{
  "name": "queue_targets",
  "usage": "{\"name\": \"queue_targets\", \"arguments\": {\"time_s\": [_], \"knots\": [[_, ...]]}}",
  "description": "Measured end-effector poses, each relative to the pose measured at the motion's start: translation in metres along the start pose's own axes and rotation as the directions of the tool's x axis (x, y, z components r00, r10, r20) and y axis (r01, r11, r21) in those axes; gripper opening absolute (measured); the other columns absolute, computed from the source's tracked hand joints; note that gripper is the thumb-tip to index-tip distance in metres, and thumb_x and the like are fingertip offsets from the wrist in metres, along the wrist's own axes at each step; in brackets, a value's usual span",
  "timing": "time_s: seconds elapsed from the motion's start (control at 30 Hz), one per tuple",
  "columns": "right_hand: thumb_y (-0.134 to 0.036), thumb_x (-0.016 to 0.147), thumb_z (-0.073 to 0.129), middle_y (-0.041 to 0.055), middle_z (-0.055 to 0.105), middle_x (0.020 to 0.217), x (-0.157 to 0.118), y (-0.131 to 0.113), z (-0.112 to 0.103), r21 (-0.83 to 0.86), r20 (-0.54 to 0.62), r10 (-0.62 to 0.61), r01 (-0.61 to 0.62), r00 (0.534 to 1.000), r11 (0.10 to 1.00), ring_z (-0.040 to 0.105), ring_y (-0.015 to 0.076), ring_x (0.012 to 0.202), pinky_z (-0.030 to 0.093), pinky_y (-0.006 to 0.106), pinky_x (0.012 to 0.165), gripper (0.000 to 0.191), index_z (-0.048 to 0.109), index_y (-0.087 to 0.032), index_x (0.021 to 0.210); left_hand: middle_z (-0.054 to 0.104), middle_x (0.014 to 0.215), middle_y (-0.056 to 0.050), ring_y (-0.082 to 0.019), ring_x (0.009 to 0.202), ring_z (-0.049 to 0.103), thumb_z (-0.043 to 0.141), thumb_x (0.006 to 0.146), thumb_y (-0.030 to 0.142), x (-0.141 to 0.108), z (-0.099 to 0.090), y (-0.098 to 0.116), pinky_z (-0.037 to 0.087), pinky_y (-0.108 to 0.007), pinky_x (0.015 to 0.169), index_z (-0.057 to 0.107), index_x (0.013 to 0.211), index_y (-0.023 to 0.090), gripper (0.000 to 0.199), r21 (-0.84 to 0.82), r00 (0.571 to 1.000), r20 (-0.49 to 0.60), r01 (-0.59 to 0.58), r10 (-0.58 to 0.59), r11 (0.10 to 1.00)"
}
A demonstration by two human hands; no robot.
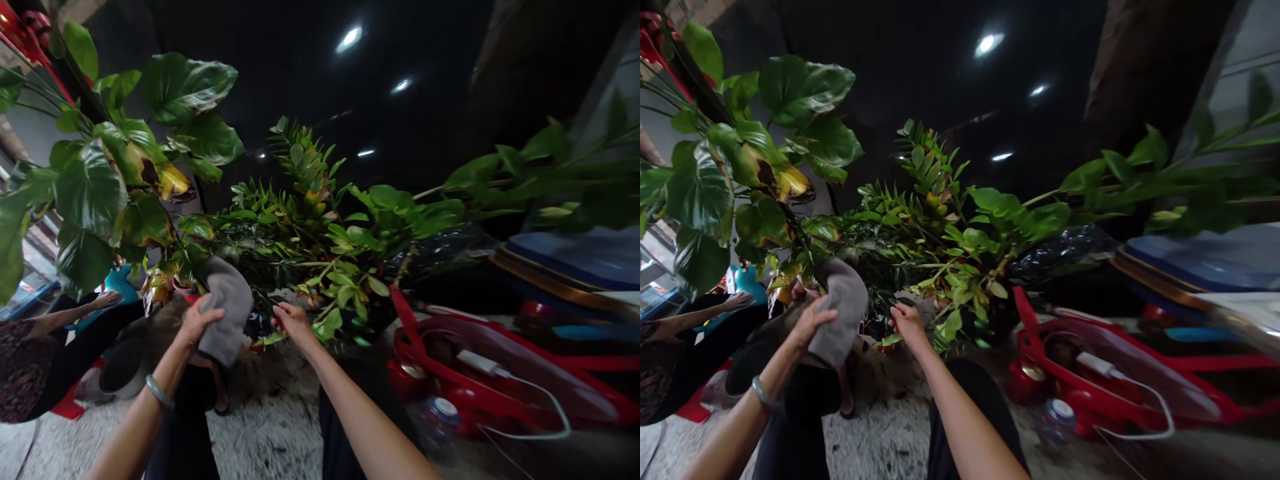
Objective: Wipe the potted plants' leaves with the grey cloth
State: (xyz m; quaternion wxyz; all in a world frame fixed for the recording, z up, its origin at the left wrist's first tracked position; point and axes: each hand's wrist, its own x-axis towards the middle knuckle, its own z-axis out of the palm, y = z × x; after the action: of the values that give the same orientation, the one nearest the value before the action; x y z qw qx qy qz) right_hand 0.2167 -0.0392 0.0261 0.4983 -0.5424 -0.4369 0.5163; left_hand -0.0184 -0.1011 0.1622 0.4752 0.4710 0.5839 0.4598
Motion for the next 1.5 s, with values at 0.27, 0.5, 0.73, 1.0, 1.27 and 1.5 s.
{"name": "queue_targets", "arguments": {"time_s": [0.27, 0.5, 0.73, 1.0, 1.27, 1.5], "knots": [[-0.048, 0.066, 0.061, -0.0017, 0.062, 0.047, 0.0, 0.002, -0.002, 0.084, -0.033, -0.017, 0.019, 0.999, 0.996, 0.048, 0.0127, 0.038, 0.03, 0.023, 0.038, 0.027, 0.052, -0.024, 0.058, 0.075, 0.117, -0.009, -0.034, 0.11, 0.067, 0.087, 0.056, 0.032, -0.018, -0.023, 0.022, 0.053, -0.042, 0.096, 0.072, 0.122, 0.02, 0.069, -0.064, 0.979, 0.083, -0.179, 0.184, 0.982], [-0.06, 0.062, 0.065, -0.0017, 0.063, 0.05, -0.001, -0.004, 0.004, 0.236, -0.169, -0.005, 0.046, 0.986, 0.971, 0.048, 0.0121, 0.039, 0.031, 0.022, 0.038, 0.039, 0.054, -0.024, 0.068, 0.076, 0.102, -0.009, -0.03, 0.094, 0.071, 0.089, 0.049, 0.03, -0.011, -0.005, -0.009, 0.056, -0.043, 0.087, 0.069, 0.117, 0.017, 0.072, -0.092, 0.998, -0.053, -0.018, 0.013, 0.996], [-0.057, 0.057, 0.07, -0.0004, 0.064, 0.051, -0.007, -0.006, 0.004, 0.301, -0.164, 0.031, 0.02, 0.986, 0.953, 0.047, 0.011, 0.037, 0.034, 0.022, 0.036, 0.039, 0.053, -0.023, 0.066, 0.076, 0.105, -0.005, -0.031, 0.101, 0.069, 0.09, 0.05, 0.027, -0.038, -0.018, -0.003, 0.054, -0.041, 0.092, 0.073, 0.117, 0.023, 0.07, -0.038, 0.982, 0.175, -0.062, 0.068, 0.997], [-0.056, 0.054, 0.073, -0.0015, 0.062, 0.047, -0.014, -0.012, 0.003, 0.292, -0.164, 0.026, 0.023, 0.986, 0.956, 0.047, 0.0102, 0.036, 0.031, 0.019, 0.035, 0.04, 0.056, -0.022, 0.063, 0.074, 0.103, -0.008, -0.03, 0.099, 0.068, 0.088, 0.048, 0.03, -0.013, 0.008, -0.01, 0.053, -0.041, 0.091, 0.067, 0.118, 0.017, 0.074, -0.141, 0.995, -0.067, -0.08, 0.071, 0.987], [-0.059, 0.053, 0.072, 0.0, 0.062, 0.049, -0.015, -0.011, -0.003, 0.234, -0.113, 0.017, 0.01, 0.993, 0.972, 0.048, 0.0113, 0.039, 0.032, 0.022, 0.037, 0.042, 0.055, -0.022, 0.06, 0.075, 0.104, -0.003, -0.03, 0.099, 0.066, 0.083, 0.042, 0.017, -0.035, -0.013, -0.01, 0.052, -0.038, 0.09, 0.071, 0.113, 0.023, 0.073, -0.152, 0.991, 0.067, -0.102, 0.113, 0.983], [-0.063, 0.055, 0.07, -0.0008, 0.06, 0.049, -0.015, -0.013, 0.005, 0.224, -0.127, 0.003, 0.026, 0.992, 0.974, 0.046, 0.0115, 0.039, 0.031, 0.023, 0.037, 0.043, 0.053, -0.024, 0.061, 0.074, 0.104, -0.005, -0.031, 0.103, 0.068, 0.088, 0.049, 0.033, -0.004, -0.005, 0.0, 0.053, -0.042, 0.095, 0.066, 0.119, 0.02, 0.075, -0.137, 0.961, -0.234, -0.181, 0.145, 0.974]]}}
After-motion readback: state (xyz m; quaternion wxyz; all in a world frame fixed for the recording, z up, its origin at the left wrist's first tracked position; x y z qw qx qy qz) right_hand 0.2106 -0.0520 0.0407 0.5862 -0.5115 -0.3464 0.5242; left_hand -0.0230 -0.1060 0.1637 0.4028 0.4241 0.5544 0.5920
